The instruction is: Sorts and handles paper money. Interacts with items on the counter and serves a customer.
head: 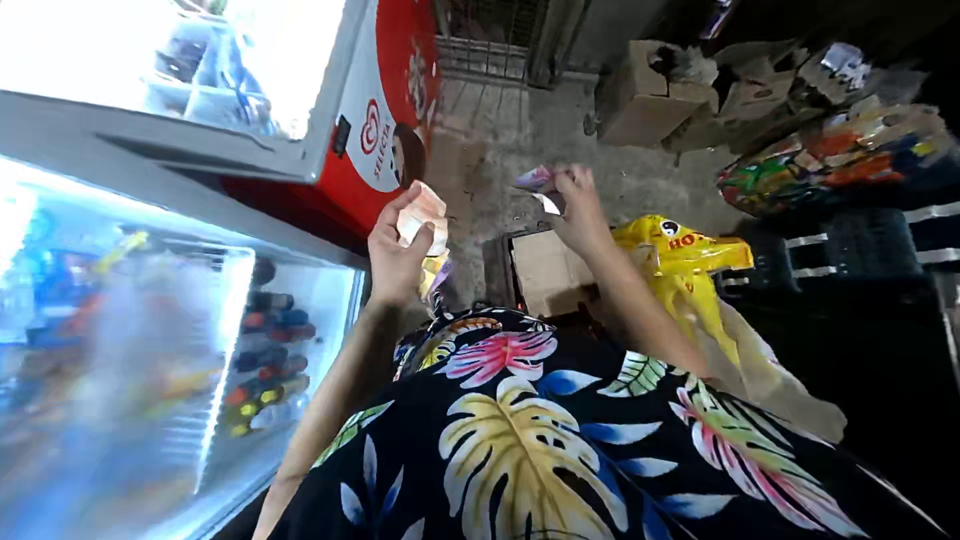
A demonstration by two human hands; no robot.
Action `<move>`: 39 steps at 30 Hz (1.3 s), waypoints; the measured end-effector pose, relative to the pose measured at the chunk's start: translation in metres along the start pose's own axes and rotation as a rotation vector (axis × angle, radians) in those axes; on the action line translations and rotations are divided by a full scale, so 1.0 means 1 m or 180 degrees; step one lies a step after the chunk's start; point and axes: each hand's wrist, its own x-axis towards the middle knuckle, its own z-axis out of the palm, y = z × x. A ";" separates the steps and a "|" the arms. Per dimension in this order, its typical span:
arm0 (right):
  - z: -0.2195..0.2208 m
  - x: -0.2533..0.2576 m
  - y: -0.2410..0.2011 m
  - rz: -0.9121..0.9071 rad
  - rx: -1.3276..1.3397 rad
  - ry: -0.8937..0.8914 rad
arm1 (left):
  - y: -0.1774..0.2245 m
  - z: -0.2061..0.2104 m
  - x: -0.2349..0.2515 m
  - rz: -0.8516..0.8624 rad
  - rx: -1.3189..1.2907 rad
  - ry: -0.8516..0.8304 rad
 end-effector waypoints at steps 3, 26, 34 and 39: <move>-0.018 0.035 0.015 0.0366 0.1166 0.0037 | 0.004 0.023 0.058 -0.0200 0.0131 -0.0053; -0.070 0.279 0.188 0.1674 0.1457 0.1901 | -0.014 0.187 0.488 -0.1807 0.0072 -0.1665; -0.090 0.304 0.232 0.1536 0.1970 0.2788 | -0.039 0.238 0.561 -0.2458 -0.1640 -0.3074; -0.075 0.281 0.186 0.1562 0.3176 0.2954 | -0.030 0.230 0.547 -0.2827 -0.2184 -0.3518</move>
